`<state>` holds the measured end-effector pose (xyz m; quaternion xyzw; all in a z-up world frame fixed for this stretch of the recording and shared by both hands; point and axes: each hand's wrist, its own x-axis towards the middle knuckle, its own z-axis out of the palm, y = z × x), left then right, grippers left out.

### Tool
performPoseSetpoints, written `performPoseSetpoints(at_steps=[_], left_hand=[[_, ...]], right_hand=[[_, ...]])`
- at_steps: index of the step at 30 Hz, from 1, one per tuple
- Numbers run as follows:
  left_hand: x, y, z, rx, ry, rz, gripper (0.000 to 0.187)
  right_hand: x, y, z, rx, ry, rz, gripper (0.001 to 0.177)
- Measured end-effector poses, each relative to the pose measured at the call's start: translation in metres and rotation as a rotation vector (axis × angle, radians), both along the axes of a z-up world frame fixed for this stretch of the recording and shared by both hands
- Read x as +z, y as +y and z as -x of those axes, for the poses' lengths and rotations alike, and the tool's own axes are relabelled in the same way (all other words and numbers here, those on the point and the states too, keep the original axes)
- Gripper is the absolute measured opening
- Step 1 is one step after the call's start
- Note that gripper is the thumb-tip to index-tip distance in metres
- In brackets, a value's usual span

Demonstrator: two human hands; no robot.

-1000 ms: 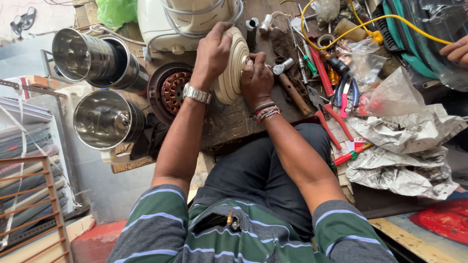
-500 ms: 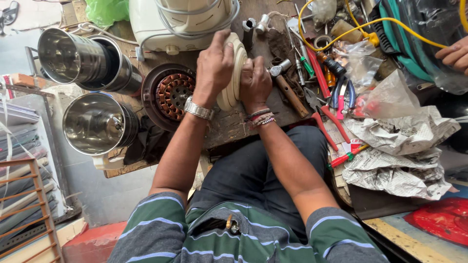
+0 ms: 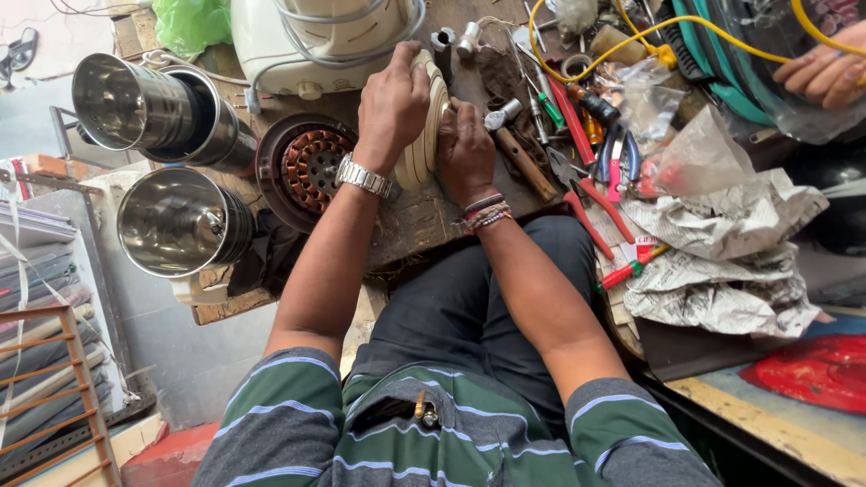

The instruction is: The person disassembles a small electrical appliance, likely a blender or mixer, using a hammer and screwdriver. They remove the copper coil assembly, apply lubricant to the bearing, and reassemble the unit by tapping the housing back together with a hammer.

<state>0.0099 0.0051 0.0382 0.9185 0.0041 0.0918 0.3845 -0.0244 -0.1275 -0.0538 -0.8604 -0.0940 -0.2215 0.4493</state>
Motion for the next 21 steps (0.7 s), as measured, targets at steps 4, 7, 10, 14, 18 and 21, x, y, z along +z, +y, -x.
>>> performPoseSetpoints(at_steps=[4, 7, 10, 14, 18, 21], left_hand=[[-0.001, -0.012, -0.001, 0.015, -0.006, -0.04, 0.033], [-0.003, -0.014, -0.007, 0.0, -0.022, -0.061, 0.033], [-0.008, -0.016, -0.01, -0.011, -0.053, -0.086, 0.032], [-0.01, -0.014, -0.011, -0.009, -0.051, -0.079, 0.031], [-0.008, -0.009, -0.009, -0.035, -0.032, -0.065, 0.032], [-0.008, -0.012, -0.007, -0.027, -0.061, -0.081, 0.033]], right_hand=[[0.003, -0.051, -0.004, 0.1, 0.358, 0.298, 0.031], [-0.008, -0.117, -0.014, -0.114, 0.077, 0.303, 0.019], [-0.035, -0.155, -0.038, -0.288, 0.103, 0.42, 0.027], [-0.07, -0.149, -0.061, -0.364, 0.103, 0.596, 0.029], [-0.061, -0.141, -0.061, -0.423, 0.146, 0.585, 0.025], [-0.038, -0.134, -0.051, -0.395, 0.115, 0.389, 0.023]])
